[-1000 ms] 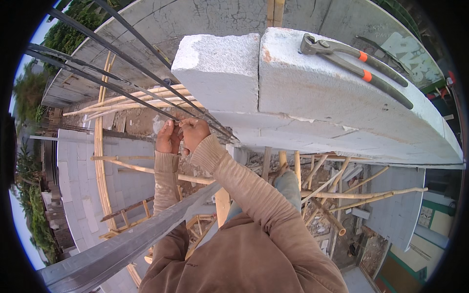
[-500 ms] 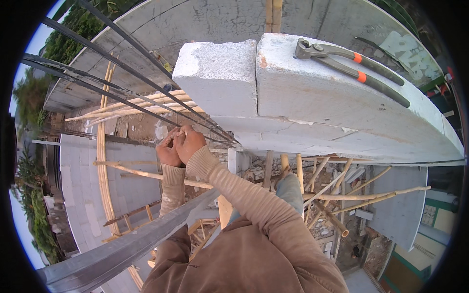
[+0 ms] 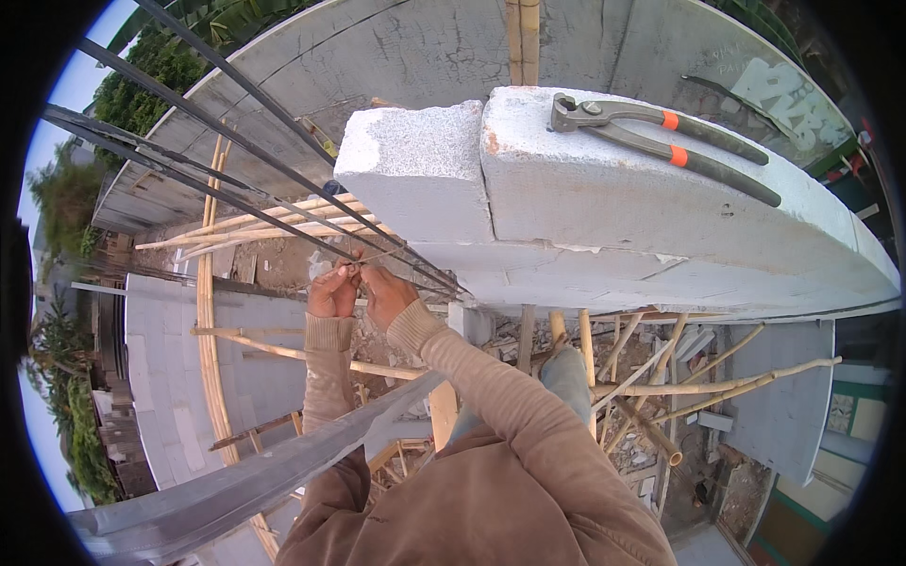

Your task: The person places a concrete block onto a wall and then secures rebar using wire and a pair of pliers.

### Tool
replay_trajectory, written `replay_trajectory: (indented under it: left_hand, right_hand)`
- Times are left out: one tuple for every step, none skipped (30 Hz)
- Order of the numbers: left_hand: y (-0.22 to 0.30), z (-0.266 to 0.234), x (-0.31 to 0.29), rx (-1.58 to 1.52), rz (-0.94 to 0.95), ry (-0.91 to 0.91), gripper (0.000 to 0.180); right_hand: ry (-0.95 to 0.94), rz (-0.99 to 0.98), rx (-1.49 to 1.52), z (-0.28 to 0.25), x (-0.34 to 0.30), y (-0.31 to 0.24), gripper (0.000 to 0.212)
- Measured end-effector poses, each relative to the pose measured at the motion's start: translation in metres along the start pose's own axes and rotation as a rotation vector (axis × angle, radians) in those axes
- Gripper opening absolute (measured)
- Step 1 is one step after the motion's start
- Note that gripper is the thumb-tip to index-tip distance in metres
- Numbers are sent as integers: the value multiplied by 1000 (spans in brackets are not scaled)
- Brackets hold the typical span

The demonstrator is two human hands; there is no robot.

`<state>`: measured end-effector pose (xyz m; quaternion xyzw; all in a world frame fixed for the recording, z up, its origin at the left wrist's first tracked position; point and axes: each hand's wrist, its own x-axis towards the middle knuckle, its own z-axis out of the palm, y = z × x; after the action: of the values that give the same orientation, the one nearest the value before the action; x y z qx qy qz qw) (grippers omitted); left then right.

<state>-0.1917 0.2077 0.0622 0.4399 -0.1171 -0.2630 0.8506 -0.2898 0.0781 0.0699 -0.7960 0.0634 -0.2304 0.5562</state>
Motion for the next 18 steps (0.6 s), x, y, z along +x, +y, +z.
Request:
replay_trajectory:
  left_hand:
    - [-2,-7,3,-4,8,-51,12]
    - [-5,-9,6,-3,-15,-64,12]
    - [-10,-11,10,-3,-38,-78,11]
    - [-14,-13,13,-2,-58,-89,11]
    - [-22,-11,16,-5,-13,-105,11]
    - [-27,-18,18,-20,-31,-118,11]
    - [-28,-43,11,-27,-38,-105,11]
    - [-31,-41,13,-50,-66,-119,11]
    - [-32,-40,15,-4,-108,-64,12]
    - [-33,-39,17,-13,-100,-81,11]
    - [-33,-39,19,-21,-90,-96,10]
    - [-31,-39,19,-28,-79,-108,10]
    - [-30,-43,22,-26,-76,-113,9]
    - [-27,-47,23,-23,-71,-115,8]
    - [-23,-52,22,-18,-64,-114,8]
    - [-30,-34,27,8,-62,-58,7]
    - [-31,-2,27,36,-58,-2,7]
    - [-23,16,26,76,-35,64,7]
  right_hand:
    - [18,-2,14,4,1,1,11]
    - [39,-5,24,5,1,3,11]
    - [61,-7,33,6,1,6,10]
    - [61,5,130,10,1,13,11]
    - [61,13,230,11,3,17,12]
    - [59,20,330,10,5,21,13]
    - [-114,265,472,11,3,8,16]
    - [-149,345,563,7,5,9,16]
    - [-186,425,654,4,6,8,17]
    - [-228,508,746,3,6,9,17]
    - [-221,494,730,4,7,8,18]
    - [-222,502,710,6,6,6,18]
    - [-218,505,691,6,6,4,18]
    - [-218,508,674,7,5,0,19]
    - [-216,499,654,10,5,-4,19]
    - [-183,504,613,6,5,7,19]
    - [-150,507,572,1,6,17,19]
    - [-138,501,533,1,6,15,20]
